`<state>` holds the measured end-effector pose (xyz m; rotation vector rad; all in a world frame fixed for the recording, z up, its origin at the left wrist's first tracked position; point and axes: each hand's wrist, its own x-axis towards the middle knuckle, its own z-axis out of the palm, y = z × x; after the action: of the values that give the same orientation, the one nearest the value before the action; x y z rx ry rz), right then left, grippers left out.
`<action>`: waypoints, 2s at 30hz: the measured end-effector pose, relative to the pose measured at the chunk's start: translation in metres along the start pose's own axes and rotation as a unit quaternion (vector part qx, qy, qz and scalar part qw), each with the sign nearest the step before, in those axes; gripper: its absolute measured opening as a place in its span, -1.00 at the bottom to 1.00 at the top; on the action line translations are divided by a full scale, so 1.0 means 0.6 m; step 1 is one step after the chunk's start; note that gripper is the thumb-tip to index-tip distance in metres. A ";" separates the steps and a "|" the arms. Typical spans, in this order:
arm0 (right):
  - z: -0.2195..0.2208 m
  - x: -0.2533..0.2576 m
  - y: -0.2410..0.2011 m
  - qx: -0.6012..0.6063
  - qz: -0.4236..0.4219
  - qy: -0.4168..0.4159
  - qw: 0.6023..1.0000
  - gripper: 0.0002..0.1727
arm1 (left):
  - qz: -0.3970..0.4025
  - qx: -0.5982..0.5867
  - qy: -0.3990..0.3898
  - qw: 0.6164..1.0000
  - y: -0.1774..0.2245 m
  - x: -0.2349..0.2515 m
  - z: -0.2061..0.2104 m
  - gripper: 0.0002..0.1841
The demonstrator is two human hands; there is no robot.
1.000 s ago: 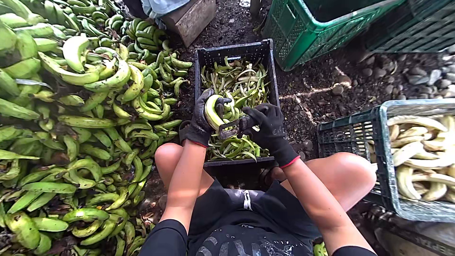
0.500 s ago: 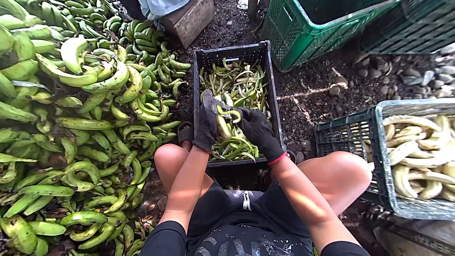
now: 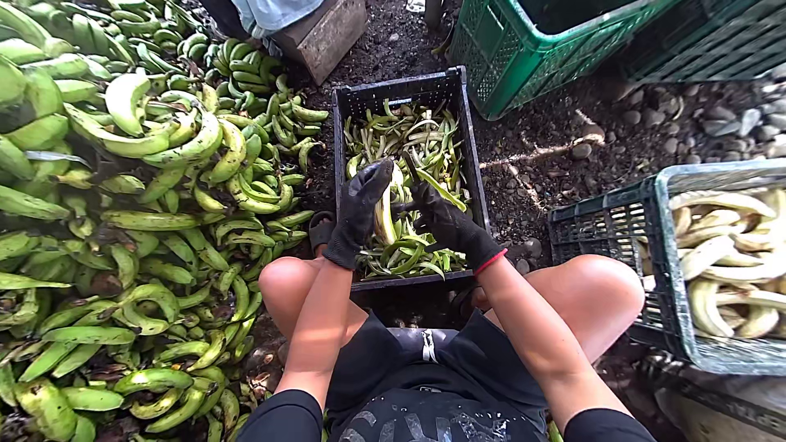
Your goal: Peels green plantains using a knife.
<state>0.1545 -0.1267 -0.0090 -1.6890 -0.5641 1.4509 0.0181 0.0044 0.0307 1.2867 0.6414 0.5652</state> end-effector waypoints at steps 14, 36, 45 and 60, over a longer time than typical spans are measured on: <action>-0.009 -0.007 0.026 -0.276 -0.420 0.084 0.860 -0.36 | -0.110 -0.222 -0.109 0.963 -0.009 0.028 -0.066 -0.34; -0.058 -0.035 -0.096 -0.568 0.218 0.098 0.788 -0.44 | -0.048 0.490 0.003 0.870 -0.020 0.020 -0.064 -0.35; -0.129 -0.083 -0.029 -0.497 0.175 0.078 0.846 -0.21 | -0.024 0.579 -0.037 0.814 -0.034 0.030 -0.052 -0.39; -0.201 -0.196 -0.040 -0.378 0.085 0.151 0.909 -0.23 | 0.106 0.657 -0.267 0.697 0.049 0.114 0.207 -0.43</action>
<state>0.2462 -0.2394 0.0800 -2.5698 -0.8925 1.0999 0.1534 -0.0270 0.0710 2.7734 0.3314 -0.2605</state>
